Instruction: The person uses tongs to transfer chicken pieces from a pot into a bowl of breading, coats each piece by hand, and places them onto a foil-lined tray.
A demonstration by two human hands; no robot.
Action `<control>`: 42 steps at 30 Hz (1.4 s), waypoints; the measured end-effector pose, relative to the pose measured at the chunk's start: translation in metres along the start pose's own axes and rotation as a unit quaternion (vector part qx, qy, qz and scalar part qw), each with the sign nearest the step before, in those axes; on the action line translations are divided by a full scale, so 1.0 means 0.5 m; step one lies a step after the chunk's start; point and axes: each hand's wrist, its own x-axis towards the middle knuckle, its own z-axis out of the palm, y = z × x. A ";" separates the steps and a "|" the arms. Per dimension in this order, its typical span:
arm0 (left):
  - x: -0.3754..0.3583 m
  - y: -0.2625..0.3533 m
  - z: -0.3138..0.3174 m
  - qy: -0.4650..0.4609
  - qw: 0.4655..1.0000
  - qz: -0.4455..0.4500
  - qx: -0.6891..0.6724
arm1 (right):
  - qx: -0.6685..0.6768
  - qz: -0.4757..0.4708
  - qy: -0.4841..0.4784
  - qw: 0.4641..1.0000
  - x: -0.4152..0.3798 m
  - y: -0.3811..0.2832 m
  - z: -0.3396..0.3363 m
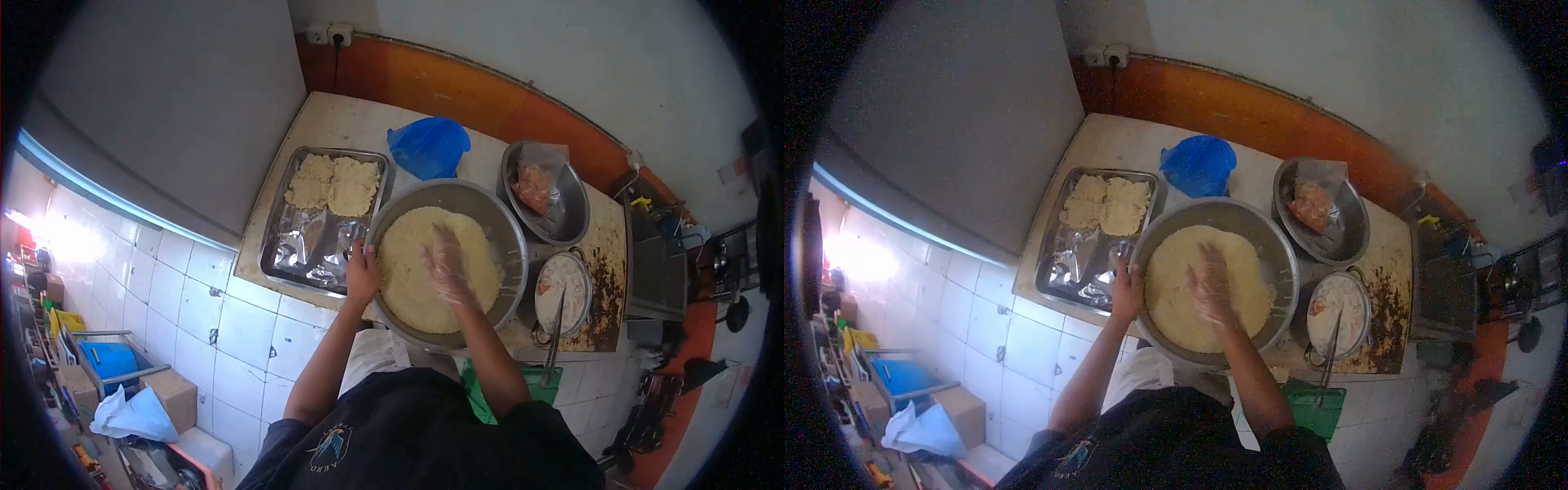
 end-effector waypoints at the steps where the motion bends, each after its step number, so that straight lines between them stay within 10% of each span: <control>1: 0.010 -0.009 0.005 0.012 1.000 0.023 0.004 | 0.004 0.001 0.005 1.000 -0.006 -0.007 0.029; 3: 0.003 -0.015 0.012 0.024 0.999 0.039 0.023 | -0.294 0.028 -0.070 0.953 -0.032 -0.020 0.066; 6: 0.001 0.005 0.008 0.032 0.998 0.031 0.038 | -0.267 0.105 -0.197 0.937 0.002 -0.014 0.076; 9: 0.025 0.008 0.009 0.015 0.999 0.010 0.047 | -0.210 0.002 -0.047 0.976 0.005 -0.014 0.100; 22: -0.004 0.005 0.009 0.019 0.998 0.014 0.050 | -0.215 0.150 -0.158 0.952 0.000 0.073 0.067; 25: 0.000 0.014 0.010 0.013 0.999 0.020 0.028 | -0.211 0.052 0.098 0.971 0.013 0.060 0.113; 30: 0.001 -0.010 0.019 0.025 0.999 0.025 0.030 | -0.254 0.071 -0.114 0.958 0.016 -0.021 0.048; 33: -0.004 0.003 0.012 0.028 0.999 0.028 0.009 | 0.009 0.126 -0.114 0.985 0.018 0.100 0.055; 37: -0.005 0.002 0.018 0.043 0.998 0.030 0.031 | -0.127 0.050 -0.035 0.990 -0.057 0.268 0.113; 40: -0.002 0.013 0.011 0.006 1.000 0.016 0.010 | -0.195 0.103 -0.113 0.969 -0.026 0.235 0.058; 42: -0.001 0.005 0.014 0.012 0.999 0.020 0.025 | 0.007 0.214 -0.295 0.931 0.013 0.181 -0.007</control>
